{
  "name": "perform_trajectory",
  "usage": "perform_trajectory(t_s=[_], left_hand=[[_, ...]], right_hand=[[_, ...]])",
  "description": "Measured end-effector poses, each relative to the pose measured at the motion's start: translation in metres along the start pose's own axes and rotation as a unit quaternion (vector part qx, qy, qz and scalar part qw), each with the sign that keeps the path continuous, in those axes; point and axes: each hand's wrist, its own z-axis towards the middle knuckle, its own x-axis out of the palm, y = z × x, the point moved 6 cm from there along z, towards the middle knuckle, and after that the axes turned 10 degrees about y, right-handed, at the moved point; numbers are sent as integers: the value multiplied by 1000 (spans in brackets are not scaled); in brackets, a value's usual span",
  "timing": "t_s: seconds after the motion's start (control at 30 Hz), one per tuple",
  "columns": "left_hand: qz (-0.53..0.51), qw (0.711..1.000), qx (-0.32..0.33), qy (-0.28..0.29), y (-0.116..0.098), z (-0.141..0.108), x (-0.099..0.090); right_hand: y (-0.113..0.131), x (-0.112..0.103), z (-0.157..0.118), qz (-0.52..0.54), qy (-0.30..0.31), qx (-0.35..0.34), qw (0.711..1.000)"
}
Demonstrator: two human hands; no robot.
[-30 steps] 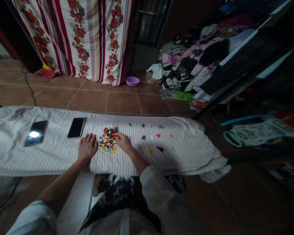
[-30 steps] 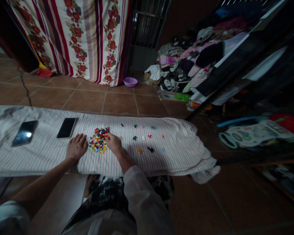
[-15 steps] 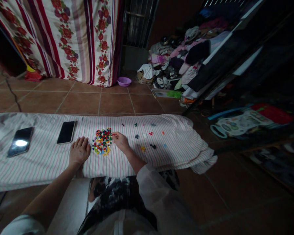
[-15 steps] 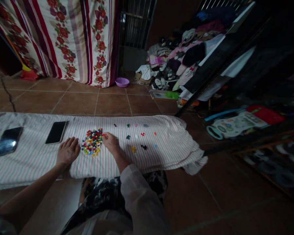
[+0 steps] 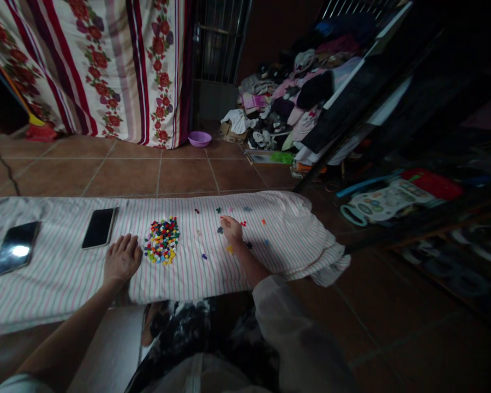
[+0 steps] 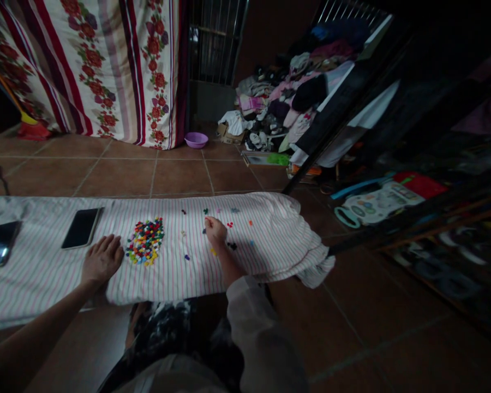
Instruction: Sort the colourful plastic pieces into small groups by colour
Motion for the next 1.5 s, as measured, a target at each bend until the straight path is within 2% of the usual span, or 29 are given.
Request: perform_trajectory(t_s=[0.1, 0.2, 0.37, 0.53, 0.63, 0.8, 1.07, 1.3, 1.5], left_hand=[[0, 1000, -1, 2, 0, 0, 0], [-2, 1000, -2, -1, 0, -1, 0], [-6, 1000, 0, -5, 1, 0, 1], [-16, 1000, -3, 3, 4, 1, 4], [-5, 1000, -3, -1, 4, 1, 5], [-13, 1000, 0, -10, 4, 0, 3], [-21, 1000, -3, -4, 4, 1, 6], [-10, 1000, -5, 9, 5, 1, 7], [8, 1000, 3, -2, 5, 0, 7]], right_hand=[[-24, -32, 4, -34, -59, 43, 997], [-46, -55, 5, -60, -91, 61, 992], [-76, -70, 6, -68, -107, 67, 990], [-90, -65, 5, -70, -88, 88, 990], [-92, -61, 3, -73, -71, 78, 992], [-90, -61, 1, -72, -64, 41, 994], [-76, -54, 8, -154, -22, 0, 988], [-77, -48, 12, -175, -35, 24, 984], [-78, -49, 9, -170, -62, 13, 983]])
